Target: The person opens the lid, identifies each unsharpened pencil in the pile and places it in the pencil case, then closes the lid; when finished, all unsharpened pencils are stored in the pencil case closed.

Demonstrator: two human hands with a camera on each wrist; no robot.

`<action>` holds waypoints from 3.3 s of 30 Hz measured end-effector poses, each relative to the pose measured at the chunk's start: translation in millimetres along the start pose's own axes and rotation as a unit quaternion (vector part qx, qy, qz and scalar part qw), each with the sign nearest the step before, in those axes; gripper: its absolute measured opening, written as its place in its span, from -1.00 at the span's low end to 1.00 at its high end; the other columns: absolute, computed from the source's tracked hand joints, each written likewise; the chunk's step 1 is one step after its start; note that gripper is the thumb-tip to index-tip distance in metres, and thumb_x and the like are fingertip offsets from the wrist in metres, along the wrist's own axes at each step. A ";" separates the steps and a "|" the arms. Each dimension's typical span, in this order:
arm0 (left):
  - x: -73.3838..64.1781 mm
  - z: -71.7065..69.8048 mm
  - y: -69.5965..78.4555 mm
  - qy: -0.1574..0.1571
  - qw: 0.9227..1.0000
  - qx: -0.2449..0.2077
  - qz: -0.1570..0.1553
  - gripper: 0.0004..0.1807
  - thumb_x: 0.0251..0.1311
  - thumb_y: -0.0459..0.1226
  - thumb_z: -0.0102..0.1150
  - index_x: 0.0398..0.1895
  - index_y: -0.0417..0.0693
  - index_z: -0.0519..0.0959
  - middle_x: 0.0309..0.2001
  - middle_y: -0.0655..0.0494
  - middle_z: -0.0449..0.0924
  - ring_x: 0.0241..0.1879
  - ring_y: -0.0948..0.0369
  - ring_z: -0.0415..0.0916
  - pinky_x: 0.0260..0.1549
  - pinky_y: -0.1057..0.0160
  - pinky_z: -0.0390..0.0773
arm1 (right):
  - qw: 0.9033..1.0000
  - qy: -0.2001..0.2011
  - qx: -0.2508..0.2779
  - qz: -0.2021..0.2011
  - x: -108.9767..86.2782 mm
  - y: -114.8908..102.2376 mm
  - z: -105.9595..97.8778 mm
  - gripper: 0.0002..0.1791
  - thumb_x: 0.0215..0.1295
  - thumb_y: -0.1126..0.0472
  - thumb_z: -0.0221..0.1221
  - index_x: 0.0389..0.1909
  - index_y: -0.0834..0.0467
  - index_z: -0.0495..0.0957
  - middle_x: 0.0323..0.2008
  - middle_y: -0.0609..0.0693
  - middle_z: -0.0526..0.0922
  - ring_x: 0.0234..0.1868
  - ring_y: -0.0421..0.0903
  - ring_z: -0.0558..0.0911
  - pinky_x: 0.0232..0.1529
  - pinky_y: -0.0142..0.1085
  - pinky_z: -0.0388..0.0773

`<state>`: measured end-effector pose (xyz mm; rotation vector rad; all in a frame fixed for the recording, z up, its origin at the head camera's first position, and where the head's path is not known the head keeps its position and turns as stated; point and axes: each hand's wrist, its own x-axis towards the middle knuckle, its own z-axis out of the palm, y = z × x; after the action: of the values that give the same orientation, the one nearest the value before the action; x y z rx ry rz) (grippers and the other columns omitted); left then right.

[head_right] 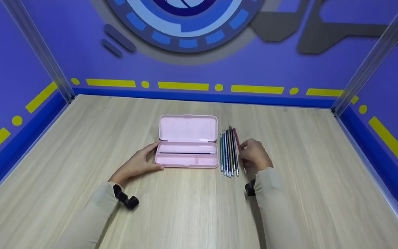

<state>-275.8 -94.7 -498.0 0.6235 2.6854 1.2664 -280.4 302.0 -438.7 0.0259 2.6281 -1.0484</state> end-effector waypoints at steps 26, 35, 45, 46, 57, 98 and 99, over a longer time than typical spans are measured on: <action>-0.5 -0.7 0.2 -0.005 1.000 -0.006 -0.001 0.08 -0.10 0.03 0.47 0.49 0.00 0.12 0.47 -0.07 0.13 0.46 -0.03 0.04 0.44 -0.03 0.08 | 0.998 0.031 -0.006 -0.048 -2.6 -34.2 -13.0 -0.49 0.23 0.34 0.13 0.24 0.31 0.43 -0.07 0.37 0.59 -0.25 0.00 0.63 -0.31 -0.15 0.72; 3.0 -2.5 3.8 -0.006 1.000 -0.018 -0.003 0.08 -0.10 0.00 0.47 0.50 0.04 0.11 0.48 -0.05 0.12 0.47 -0.02 0.03 0.45 -0.01 0.04 | 0.994 0.023 -0.056 -0.096 4.7 -57.8 -10.6 -0.56 0.24 0.39 0.14 0.17 0.24 0.53 -0.12 0.31 0.62 -0.21 0.07 0.62 -0.29 -0.14 0.72; 9.3 -5.2 4.1 -0.005 1.000 -0.017 0.005 0.07 -0.09 0.00 0.47 0.50 0.03 0.11 0.48 -0.05 0.11 0.47 -0.01 0.02 0.46 -0.01 0.04 | 0.979 0.013 -0.106 -0.175 14.0 -81.1 -3.2 -0.63 0.16 0.46 0.18 0.02 0.26 0.63 -0.32 0.19 0.68 -0.47 -0.11 0.51 -0.46 -0.39 0.50; 9.8 -5.2 3.9 -0.004 1.000 -0.016 0.005 0.08 -0.09 0.00 0.47 0.50 0.03 0.10 0.48 -0.04 0.11 0.47 -0.01 0.02 0.46 -0.01 0.03 | 0.976 0.011 -0.114 -0.185 14.8 -83.0 -2.1 -0.63 0.16 0.46 0.19 0.01 0.26 0.64 -0.30 0.20 0.69 -0.44 -0.11 0.54 -0.44 -0.38 0.52; -2.6 0.3 -0.5 0.002 1.000 -0.021 -0.009 0.09 -0.13 0.00 0.49 0.49 -0.02 0.13 0.47 -0.12 0.11 0.46 -0.07 0.03 0.45 -0.06 0.05 | 0.948 -0.034 -0.169 -0.268 18.8 -98.9 26.5 -0.65 0.13 0.51 0.20 -0.08 0.17 0.70 -0.27 0.14 0.74 -0.32 -0.05 0.64 -0.21 -0.18 0.68; -2.6 2.4 0.7 0.002 1.000 -0.001 0.001 0.07 -0.12 0.00 0.48 0.48 -0.07 0.14 0.45 -0.16 0.15 0.44 -0.11 0.07 0.43 -0.07 0.08 | 0.954 -0.063 -0.188 -0.223 21.3 -106.7 55.5 -0.71 0.23 0.42 0.20 -0.06 0.15 0.70 -0.06 0.08 0.72 -0.16 -0.05 0.65 0.04 -0.13 0.63; -2.5 2.3 0.3 0.001 1.000 0.000 0.001 0.08 -0.12 0.00 0.48 0.48 -0.07 0.14 0.45 -0.16 0.15 0.44 -0.11 0.07 0.43 -0.07 0.08 | 0.955 -0.065 -0.186 -0.222 20.7 -106.2 54.3 -0.71 0.23 0.42 0.19 -0.05 0.16 0.69 -0.06 0.09 0.71 -0.15 -0.04 0.66 0.03 -0.12 0.63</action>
<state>-272.8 -94.0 -499.4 0.6249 2.6876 1.2679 -298.9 185.6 -410.8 -0.7200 2.7222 -0.6226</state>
